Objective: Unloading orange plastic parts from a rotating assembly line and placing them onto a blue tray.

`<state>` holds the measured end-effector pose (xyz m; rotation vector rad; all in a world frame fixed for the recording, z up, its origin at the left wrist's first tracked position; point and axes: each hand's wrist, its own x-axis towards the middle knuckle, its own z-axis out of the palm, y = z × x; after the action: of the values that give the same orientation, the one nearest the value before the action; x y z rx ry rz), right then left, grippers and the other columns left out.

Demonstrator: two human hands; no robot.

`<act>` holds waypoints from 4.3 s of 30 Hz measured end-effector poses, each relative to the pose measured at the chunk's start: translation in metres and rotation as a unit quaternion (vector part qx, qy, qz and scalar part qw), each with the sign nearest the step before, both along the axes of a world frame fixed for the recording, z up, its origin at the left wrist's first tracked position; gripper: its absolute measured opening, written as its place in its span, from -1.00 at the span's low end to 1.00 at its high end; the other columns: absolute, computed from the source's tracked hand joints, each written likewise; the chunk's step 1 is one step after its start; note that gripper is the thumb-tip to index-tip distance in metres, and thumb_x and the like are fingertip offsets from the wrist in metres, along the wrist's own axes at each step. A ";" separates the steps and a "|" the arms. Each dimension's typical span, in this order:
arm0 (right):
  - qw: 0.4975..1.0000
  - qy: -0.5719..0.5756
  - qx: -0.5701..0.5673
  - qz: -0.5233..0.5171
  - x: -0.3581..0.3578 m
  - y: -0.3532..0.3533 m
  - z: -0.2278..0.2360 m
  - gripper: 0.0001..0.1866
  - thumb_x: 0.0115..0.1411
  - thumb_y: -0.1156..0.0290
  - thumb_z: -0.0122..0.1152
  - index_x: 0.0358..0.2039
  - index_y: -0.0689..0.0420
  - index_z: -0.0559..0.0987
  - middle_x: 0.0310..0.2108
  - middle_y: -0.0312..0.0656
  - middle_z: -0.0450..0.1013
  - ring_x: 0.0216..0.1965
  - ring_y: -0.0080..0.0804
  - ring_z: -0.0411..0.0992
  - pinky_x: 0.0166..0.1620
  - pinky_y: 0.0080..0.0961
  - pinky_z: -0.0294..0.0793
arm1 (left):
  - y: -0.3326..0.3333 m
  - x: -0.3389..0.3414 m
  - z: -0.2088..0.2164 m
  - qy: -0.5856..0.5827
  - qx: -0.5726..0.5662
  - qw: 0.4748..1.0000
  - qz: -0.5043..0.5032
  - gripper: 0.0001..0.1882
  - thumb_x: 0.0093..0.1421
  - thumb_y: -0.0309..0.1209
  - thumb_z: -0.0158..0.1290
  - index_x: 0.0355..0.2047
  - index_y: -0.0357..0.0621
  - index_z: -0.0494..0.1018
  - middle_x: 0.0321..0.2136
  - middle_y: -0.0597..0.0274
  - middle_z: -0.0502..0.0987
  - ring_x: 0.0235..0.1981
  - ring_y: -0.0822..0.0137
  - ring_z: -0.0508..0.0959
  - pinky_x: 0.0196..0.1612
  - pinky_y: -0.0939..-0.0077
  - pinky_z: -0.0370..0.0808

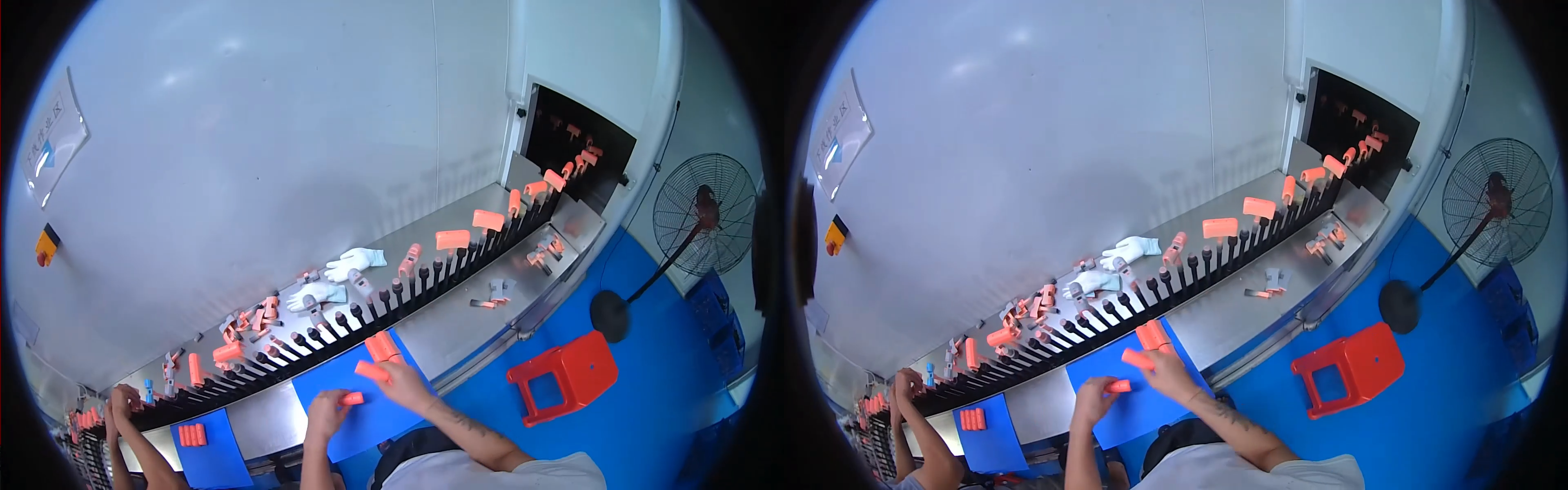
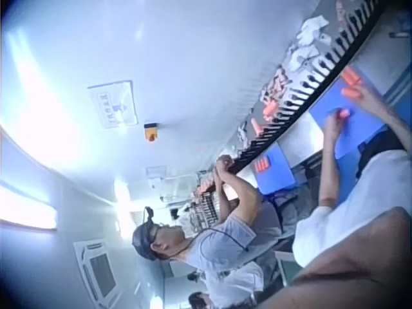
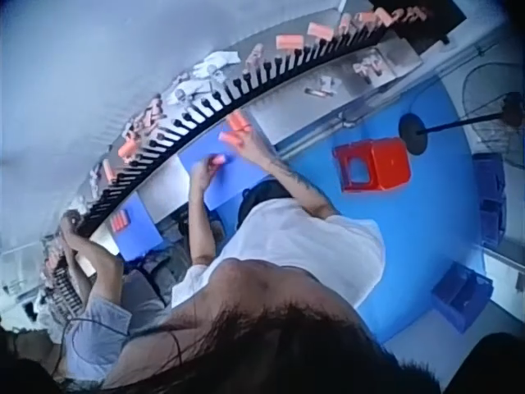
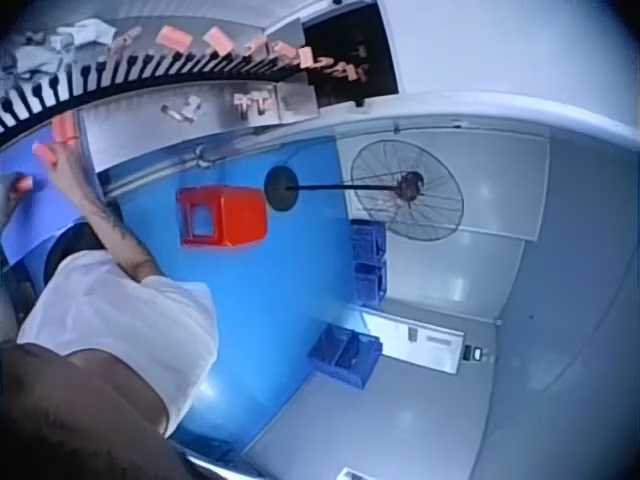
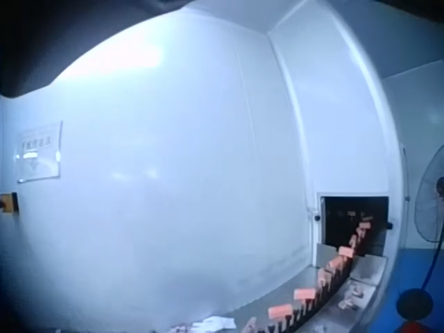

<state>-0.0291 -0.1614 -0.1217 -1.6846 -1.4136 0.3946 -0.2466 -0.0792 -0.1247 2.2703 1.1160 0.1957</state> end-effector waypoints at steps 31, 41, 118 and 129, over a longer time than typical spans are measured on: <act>0.989 0.013 0.116 -0.093 0.107 0.013 -0.005 -0.72 0.19 0.50 0.17 -0.08 0.25 0.55 -0.03 0.08 0.46 0.00 0.06 0.44 0.05 -0.16 0.46 | -0.031 0.099 -0.036 -0.272 0.008 0.940 0.206 -0.59 0.17 -0.57 0.12 0.05 -0.33 0.45 0.07 -0.13 0.47 0.01 0.09 0.56 -0.08 0.33 0.59; 0.981 -0.117 0.075 -0.137 0.189 0.093 0.097 -0.69 0.17 0.31 0.24 -0.17 0.26 0.59 -0.25 0.09 0.54 -0.16 0.08 0.51 -0.09 -0.10 0.48 | 0.060 0.215 0.123 -0.182 0.170 0.967 0.060 -0.62 0.24 -0.27 0.14 -0.08 -0.34 0.52 -0.33 -0.23 0.59 -0.28 -0.07 0.63 -0.20 0.11 0.51; 0.941 0.337 0.024 0.006 0.078 0.154 0.120 -0.64 0.13 0.32 0.37 -0.12 0.27 0.64 -0.43 -0.09 0.60 -0.42 -0.67 0.53 -0.34 -0.54 0.54 | 0.143 -0.004 0.137 -0.378 -0.029 0.895 0.235 -0.75 0.17 -0.34 0.18 -0.30 -0.33 0.61 -0.60 0.37 0.51 -0.55 0.59 0.47 -0.51 0.61 0.41; 0.995 -0.058 -0.006 0.080 -0.142 0.036 -0.094 -0.61 0.16 0.45 0.23 0.03 0.16 0.53 -0.02 -0.07 0.46 -0.06 -0.05 0.46 0.04 -0.25 0.50 | 0.033 -0.124 -0.077 -0.048 0.132 0.989 0.051 -0.56 -0.03 -0.64 0.10 -0.10 -0.08 0.58 0.13 -0.14 0.39 0.11 -0.17 0.41 0.19 0.05 0.35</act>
<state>-0.1716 -0.1257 -0.2159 -1.6313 -1.6412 0.4012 -0.3707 -0.0466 -0.2018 2.4036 1.2158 0.5157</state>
